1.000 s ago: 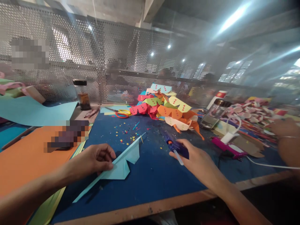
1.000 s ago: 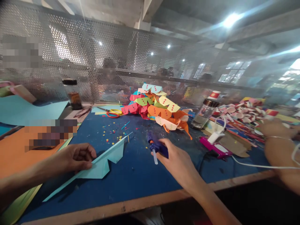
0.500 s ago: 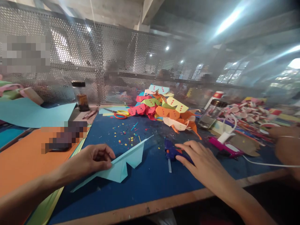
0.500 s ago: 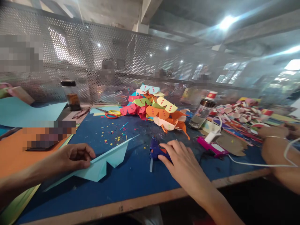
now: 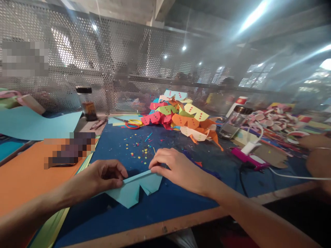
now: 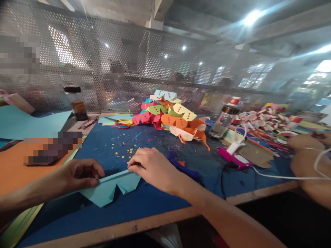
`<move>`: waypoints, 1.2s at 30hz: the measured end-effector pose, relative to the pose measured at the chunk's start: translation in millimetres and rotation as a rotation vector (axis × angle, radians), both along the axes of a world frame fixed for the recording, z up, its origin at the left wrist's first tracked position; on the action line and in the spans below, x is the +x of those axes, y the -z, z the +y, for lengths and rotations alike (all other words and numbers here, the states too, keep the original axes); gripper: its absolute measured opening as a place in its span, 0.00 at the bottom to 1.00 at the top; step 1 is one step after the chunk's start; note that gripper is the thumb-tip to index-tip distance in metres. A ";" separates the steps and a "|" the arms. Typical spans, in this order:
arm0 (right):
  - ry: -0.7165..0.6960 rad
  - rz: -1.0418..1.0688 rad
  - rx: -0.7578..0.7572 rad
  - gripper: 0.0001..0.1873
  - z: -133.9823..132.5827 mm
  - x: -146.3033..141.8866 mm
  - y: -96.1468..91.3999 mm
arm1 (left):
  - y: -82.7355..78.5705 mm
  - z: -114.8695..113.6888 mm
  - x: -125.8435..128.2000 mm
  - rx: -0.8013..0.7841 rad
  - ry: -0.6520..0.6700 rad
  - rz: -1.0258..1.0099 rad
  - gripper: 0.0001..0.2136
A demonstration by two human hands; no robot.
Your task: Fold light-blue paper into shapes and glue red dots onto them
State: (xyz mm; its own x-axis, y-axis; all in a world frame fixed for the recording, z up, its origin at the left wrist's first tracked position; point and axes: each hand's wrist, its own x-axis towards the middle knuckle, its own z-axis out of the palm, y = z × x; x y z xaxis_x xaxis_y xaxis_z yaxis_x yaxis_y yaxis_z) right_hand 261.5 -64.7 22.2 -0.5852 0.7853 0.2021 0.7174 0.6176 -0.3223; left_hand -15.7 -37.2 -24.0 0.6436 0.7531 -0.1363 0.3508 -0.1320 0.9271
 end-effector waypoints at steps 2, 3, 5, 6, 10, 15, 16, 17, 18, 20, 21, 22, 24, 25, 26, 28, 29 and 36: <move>0.003 0.004 -0.071 0.04 1.7 -0.9 -2.2 | -2.0 -0.4 0.6 0.003 -0.004 0.005 0.15; 0.006 0.003 -0.107 0.03 2.1 -1.5 -3.4 | -2.7 -0.5 0.8 0.004 -0.010 0.012 0.15; 0.022 0.007 -0.168 0.03 2.5 -3.0 -5.5 | -3.4 -0.7 1.4 0.009 -0.020 0.025 0.14; 0.036 0.011 -0.191 0.03 2.6 -3.9 -6.1 | -3.5 -0.8 1.7 0.011 -0.022 0.030 0.14; 0.082 0.012 -0.243 0.04 4.6 -7.0 -4.6 | -3.8 -2.3 3.1 0.023 -0.030 0.061 0.12; 0.076 -0.015 -0.229 0.07 10.6 -8.0 3.0 | -4.8 -5.6 3.7 0.118 -0.066 0.199 0.09; 0.076 -0.022 -0.226 0.07 11.7 -7.9 4.5 | -4.3 -5.6 3.5 0.156 -0.073 0.226 0.09; 0.076 -0.031 -0.226 0.07 12.8 -7.9 5.9 | -3.4 -5.3 3.3 0.202 -0.079 0.247 0.09; 0.077 -0.039 -0.225 0.08 13.7 -7.8 7.3 | -2.3 -4.8 3.0 0.255 -0.085 0.262 0.08; 0.072 -0.048 -0.216 0.08 15.2 -7.5 10.1 | 0.2 -3.6 2.5 0.357 -0.088 0.287 0.08; 0.067 -0.049 -0.206 0.08 15.9 -7.2 11.6 | 1.4 -3.3 2.3 0.401 -0.077 0.296 0.07; 0.060 -0.048 -0.193 0.08 16.6 -6.9 13.2 | 2.3 -3.1 2.2 0.441 -0.064 0.305 0.07; 0.048 -0.044 -0.167 0.08 18.0 -6.1 16.4 | 3.6 -3.6 2.4 0.508 -0.050 0.316 0.07; 0.044 -0.041 -0.158 0.09 18.7 -5.7 18.0 | 3.9 -4.2 2.5 0.539 -0.045 0.312 0.06; 0.041 -0.038 -0.152 0.09 19.3 -5.3 19.3 | 4.3 -5.0 2.7 0.567 -0.036 0.300 0.07; 0.039 -0.031 -0.138 0.09 20.0 -4.5 21.4 | 5.3 -6.4 2.9 0.617 0.006 0.268 0.09; 0.041 -0.029 -0.130 0.08 20.2 -4.2 22.2 | 6.1 -7.0 2.8 0.647 0.037 0.249 0.11; 0.048 -0.015 -0.116 0.08 19.5 -3.4 22.1 | 12.9 -5.4 1.6 0.837 0.184 0.260 0.17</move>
